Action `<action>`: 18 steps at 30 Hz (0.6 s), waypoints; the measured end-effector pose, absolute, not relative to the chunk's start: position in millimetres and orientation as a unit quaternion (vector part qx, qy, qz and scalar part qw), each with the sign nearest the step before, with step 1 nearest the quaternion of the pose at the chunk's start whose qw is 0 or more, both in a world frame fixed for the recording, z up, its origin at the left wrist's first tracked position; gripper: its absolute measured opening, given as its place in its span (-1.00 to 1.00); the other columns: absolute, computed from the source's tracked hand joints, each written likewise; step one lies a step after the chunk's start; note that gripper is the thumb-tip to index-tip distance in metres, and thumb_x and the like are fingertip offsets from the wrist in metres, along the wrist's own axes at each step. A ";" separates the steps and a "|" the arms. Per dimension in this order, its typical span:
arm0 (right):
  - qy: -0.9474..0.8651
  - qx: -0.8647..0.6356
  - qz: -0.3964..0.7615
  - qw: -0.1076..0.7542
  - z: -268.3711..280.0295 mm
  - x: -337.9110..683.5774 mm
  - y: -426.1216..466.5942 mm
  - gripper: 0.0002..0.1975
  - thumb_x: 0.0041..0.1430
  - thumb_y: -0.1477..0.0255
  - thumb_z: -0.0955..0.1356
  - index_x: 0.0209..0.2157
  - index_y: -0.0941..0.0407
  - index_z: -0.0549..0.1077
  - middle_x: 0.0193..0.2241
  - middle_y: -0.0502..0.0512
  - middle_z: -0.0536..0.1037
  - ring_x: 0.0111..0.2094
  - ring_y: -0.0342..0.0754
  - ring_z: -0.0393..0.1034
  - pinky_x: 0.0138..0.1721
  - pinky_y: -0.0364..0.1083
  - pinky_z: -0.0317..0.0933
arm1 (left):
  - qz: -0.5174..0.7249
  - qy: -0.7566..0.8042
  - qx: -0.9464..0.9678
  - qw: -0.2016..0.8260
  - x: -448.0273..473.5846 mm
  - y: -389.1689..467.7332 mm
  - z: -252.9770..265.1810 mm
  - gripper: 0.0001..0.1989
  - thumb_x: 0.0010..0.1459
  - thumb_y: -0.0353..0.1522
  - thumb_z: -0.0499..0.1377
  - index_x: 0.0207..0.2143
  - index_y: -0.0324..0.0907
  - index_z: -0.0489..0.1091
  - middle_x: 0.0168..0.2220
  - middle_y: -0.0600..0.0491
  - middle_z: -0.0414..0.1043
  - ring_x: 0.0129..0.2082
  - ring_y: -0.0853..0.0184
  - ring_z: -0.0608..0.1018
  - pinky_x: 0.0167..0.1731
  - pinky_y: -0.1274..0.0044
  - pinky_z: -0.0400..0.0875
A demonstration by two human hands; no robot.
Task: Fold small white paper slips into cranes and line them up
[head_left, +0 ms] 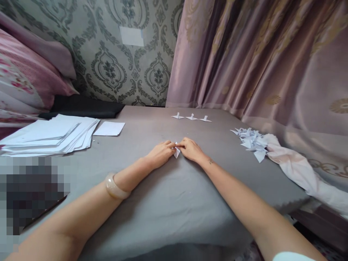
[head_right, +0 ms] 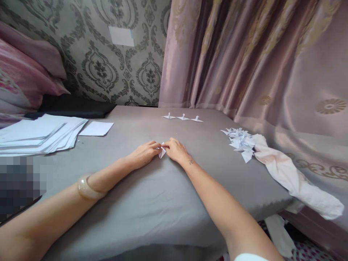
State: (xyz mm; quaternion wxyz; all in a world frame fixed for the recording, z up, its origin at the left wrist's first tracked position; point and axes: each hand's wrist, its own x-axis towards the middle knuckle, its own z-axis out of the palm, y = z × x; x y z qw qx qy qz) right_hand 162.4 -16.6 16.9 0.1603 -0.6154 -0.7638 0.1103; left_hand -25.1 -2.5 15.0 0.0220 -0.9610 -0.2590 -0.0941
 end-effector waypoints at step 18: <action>-0.720 -0.563 0.349 0.207 17.6 181.1 20.1 -0.76 -0.01 0.43 0.39 -0.25 0.13 0.61 -0.35 0.05 0.62 -0.39 -0.15 0.43 -0.38 -0.24 0.24 | -0.074 -0.239 -0.968 0.010 -26.7 -5.1 20.4 -0.55 0.09 -0.60 -0.04 0.00 -0.21 0.36 -0.11 -0.09 0.41 -0.16 0.21 0.41 -0.18 0.43 0.29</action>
